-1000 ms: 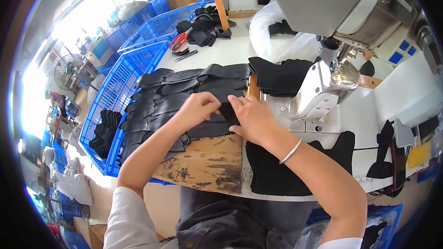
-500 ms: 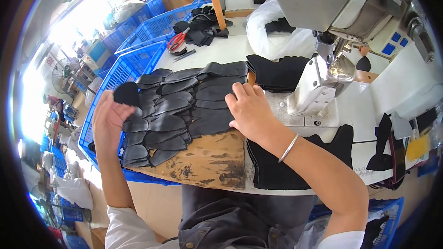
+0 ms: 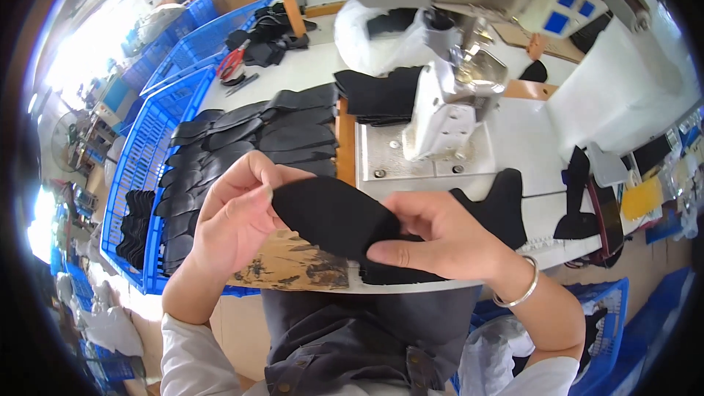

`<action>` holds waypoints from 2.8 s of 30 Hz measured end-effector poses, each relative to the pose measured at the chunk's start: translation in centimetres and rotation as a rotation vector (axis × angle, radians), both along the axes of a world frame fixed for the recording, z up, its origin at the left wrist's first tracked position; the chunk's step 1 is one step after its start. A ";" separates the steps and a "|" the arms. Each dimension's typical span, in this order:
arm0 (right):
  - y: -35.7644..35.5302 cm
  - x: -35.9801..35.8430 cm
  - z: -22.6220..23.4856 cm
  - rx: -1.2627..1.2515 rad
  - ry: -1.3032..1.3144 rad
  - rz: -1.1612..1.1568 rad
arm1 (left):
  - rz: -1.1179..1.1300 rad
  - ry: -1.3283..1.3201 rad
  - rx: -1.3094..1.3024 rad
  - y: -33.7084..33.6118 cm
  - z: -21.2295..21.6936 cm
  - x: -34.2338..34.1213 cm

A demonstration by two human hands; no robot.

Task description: Stitching components of a shoe upper using an industrial sewing machine.

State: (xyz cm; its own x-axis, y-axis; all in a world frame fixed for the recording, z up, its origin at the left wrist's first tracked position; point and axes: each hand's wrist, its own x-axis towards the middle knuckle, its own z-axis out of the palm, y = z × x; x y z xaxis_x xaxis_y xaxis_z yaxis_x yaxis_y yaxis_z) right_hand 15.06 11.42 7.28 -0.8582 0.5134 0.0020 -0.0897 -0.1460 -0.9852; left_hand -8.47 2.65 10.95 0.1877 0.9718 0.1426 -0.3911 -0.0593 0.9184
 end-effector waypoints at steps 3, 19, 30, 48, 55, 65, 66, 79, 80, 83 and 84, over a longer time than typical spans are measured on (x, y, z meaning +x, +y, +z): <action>-0.6 3.7 0.2 0.017 -0.237 -0.262 | 0.084 0.327 0.035 0.3 -2.4 1.3; 0.8 8.8 -0.2 0.496 -0.611 -0.151 | -0.169 0.975 0.061 4.9 -6.2 9.2; 0.9 8.7 -2.0 0.615 -0.623 -0.196 | -0.129 1.203 0.165 4.9 -6.3 10.0; 0.7 8.0 -2.4 0.809 -0.607 -0.202 | -0.127 1.348 0.207 4.3 -6.0 10.2; 0.9 7.8 -2.0 0.777 -0.652 -0.186 | -0.271 1.289 0.154 4.6 -5.3 7.8; 0.8 6.9 -0.5 0.690 -0.827 -0.123 | -0.251 1.273 0.199 4.3 -6.1 7.2; 0.8 6.9 -0.6 0.703 -0.821 -0.124 | -0.270 1.284 0.194 4.2 -6.1 7.2; 1.4 9.3 -0.8 0.825 -0.873 -0.197 | -0.231 1.448 0.846 2.0 -7.8 10.4; 1.8 9.9 -0.6 0.709 -0.811 -0.185 | -0.289 1.445 0.767 1.9 -8.1 10.5; 2.5 11.2 -0.3 0.575 -0.819 -0.189 | -0.291 1.523 0.824 1.8 -8.4 10.6; 2.7 11.5 -0.6 0.542 -0.814 -0.184 | -0.298 1.528 0.806 1.8 -8.4 10.7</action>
State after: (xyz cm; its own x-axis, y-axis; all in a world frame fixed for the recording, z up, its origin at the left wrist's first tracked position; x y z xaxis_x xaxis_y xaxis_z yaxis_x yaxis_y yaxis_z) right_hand 26.55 14.12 6.73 -0.6091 0.7427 -0.2781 0.6672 0.2903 -0.6860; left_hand 2.24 4.48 2.59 0.7445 0.6639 0.0704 0.6376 -0.7384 0.2195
